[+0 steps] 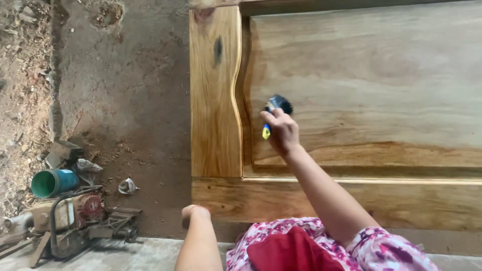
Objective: Applying wood stain to a wooden door using a paintbrush.
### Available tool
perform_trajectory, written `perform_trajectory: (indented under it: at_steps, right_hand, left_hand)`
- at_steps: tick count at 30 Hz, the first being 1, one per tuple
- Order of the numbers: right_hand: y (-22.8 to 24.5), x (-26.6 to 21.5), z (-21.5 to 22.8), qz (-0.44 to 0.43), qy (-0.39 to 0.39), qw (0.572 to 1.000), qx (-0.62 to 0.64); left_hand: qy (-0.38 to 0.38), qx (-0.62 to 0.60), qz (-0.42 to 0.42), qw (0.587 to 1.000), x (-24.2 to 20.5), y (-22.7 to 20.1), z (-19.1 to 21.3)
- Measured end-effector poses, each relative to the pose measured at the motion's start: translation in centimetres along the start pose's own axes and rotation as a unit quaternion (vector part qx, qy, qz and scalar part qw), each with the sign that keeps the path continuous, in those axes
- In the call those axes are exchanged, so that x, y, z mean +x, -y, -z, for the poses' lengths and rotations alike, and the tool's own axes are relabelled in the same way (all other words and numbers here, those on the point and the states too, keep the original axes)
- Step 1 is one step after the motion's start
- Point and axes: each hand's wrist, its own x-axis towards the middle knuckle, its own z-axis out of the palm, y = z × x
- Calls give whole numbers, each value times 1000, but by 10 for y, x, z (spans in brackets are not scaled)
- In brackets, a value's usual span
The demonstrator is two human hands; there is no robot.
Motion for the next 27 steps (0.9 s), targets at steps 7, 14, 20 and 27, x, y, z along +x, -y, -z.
perform_trajectory:
  at_steps: [7,14,20,27]
  right_hand:
    - [43,13,-9,23,12,990,142]
    - [32,44,33,-259,110,852,442]
    - [-21,65,-13,-241,96,880,399]
    - [-6,77,-69,-232,-115,765,590]
  left_hand:
    - [-53,73,-27,996,12,5,-6]
    - [-51,80,-9,995,22,6,-10]
    - [-77,99,-24,992,16,6,-6]
    - [-23,52,4,998,-20,-6,14]
